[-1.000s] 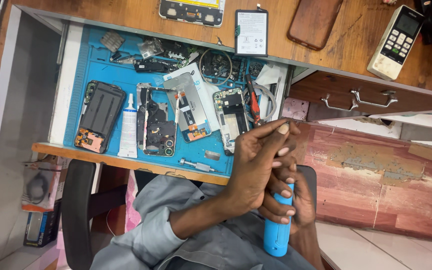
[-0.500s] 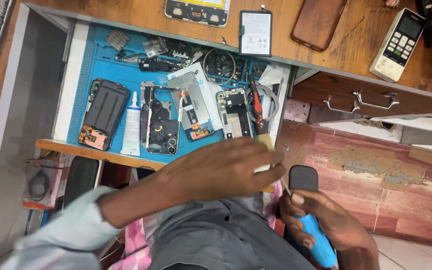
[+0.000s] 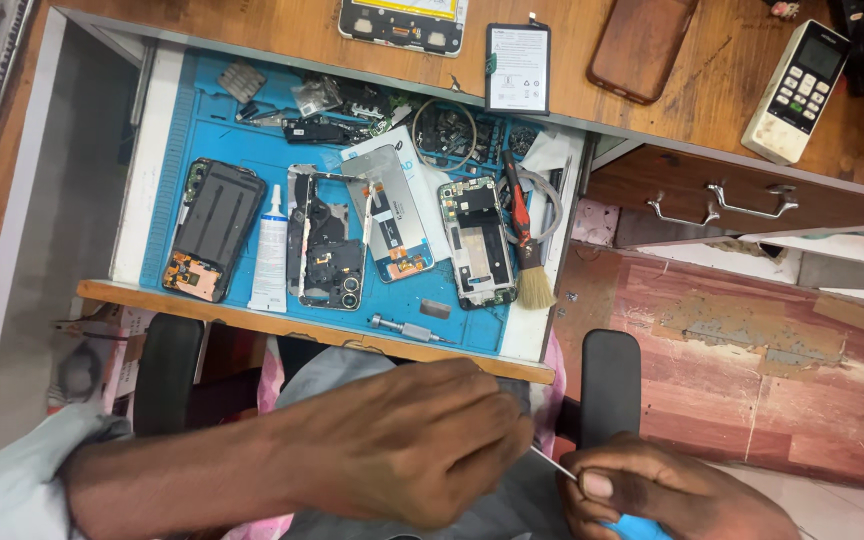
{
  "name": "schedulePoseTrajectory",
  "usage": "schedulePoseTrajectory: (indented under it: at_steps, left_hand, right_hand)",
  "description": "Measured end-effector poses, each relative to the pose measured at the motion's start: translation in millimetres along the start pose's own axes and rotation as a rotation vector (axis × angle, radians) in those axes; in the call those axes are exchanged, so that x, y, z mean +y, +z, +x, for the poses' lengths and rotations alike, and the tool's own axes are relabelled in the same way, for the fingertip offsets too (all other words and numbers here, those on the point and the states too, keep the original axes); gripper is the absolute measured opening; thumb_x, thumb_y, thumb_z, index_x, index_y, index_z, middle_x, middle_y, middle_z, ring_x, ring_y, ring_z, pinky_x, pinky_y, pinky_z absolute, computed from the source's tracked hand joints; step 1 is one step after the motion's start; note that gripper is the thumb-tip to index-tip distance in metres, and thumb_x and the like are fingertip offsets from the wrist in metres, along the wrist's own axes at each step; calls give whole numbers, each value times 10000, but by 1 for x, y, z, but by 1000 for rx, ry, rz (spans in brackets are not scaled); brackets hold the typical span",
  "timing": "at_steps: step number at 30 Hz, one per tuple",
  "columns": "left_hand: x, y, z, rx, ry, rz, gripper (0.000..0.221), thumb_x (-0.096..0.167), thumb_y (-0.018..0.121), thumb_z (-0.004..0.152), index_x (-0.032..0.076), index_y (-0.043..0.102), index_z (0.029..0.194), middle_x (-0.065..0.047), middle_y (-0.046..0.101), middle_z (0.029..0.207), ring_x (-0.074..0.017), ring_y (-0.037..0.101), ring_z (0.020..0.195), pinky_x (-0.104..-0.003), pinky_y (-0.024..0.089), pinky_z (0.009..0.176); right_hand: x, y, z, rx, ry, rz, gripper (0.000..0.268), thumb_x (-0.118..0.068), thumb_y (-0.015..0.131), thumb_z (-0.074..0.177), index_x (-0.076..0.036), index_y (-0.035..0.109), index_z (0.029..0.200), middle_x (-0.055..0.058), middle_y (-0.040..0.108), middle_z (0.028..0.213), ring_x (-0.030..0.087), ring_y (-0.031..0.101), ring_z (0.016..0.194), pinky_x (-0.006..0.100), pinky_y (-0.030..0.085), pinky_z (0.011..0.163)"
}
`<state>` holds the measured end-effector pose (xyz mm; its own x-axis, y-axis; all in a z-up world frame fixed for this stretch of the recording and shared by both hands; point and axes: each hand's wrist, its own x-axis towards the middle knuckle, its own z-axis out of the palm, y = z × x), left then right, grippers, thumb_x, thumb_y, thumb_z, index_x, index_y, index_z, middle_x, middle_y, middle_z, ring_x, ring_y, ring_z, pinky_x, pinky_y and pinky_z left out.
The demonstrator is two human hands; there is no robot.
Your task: The person uses a blue electric screwdriver to remove screws from a smartphone frame and then uses a soldering iron to work on the internal components of the device.
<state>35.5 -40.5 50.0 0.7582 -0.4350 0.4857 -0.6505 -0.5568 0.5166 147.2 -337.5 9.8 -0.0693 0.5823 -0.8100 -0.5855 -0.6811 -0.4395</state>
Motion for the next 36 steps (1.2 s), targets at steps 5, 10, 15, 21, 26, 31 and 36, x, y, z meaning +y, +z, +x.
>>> schedulePoseTrajectory:
  at_steps: [5,10,15,21,26,31,36]
  left_hand:
    - [5,6,-18,98,29,95,180,-3,736,834,-131,692,953,-143,638,915,-243,675,879,-358,604,768]
    - [-12,3,-10,64,98,281,106,-55,755,893,-106,708,973,-141,652,945,-234,679,883,-339,595,744]
    - [-64,9,-12,237,-161,110,245,124,722,737,-5,704,944,-185,715,1051,-320,716,969,-379,594,834]
    - [-102,110,7,167,-449,-343,135,131,706,973,16,736,1037,-144,718,932,-299,717,847,-398,589,741]
    - [-131,202,63,232,-380,-400,167,209,759,888,98,749,1012,-93,728,900,-237,713,797,-368,580,734]
    - [-126,223,96,312,-412,-541,368,203,788,830,91,707,1171,-112,712,978,-231,719,821,-355,586,753]
    - [-126,194,78,348,-478,-645,350,240,712,966,65,685,1268,-140,762,1076,-252,742,976,-352,593,848]
  right_hand:
    - [21,-9,1,333,124,-90,294,-295,671,969,-42,771,1082,79,694,991,185,658,981,324,552,907]
    - [56,-36,9,206,74,-142,317,-290,610,1040,-4,676,1160,100,622,1067,205,599,1034,352,497,988]
    - [59,-46,-15,235,-160,375,180,-154,557,954,-1,620,1024,152,683,875,184,672,761,306,562,716]
    - [18,-36,3,-19,-527,620,297,-227,458,1074,-48,446,837,91,478,722,161,464,487,305,422,412]
    - [-2,-9,26,172,-567,546,318,-262,465,1057,-23,467,847,85,481,696,163,482,488,294,430,416]
    - [-8,6,38,153,-656,501,352,-288,450,1078,-6,490,871,94,504,715,161,509,483,311,467,441]
    - [-11,17,52,114,-695,530,338,-275,438,1087,-6,490,889,102,515,747,159,512,494,313,481,473]
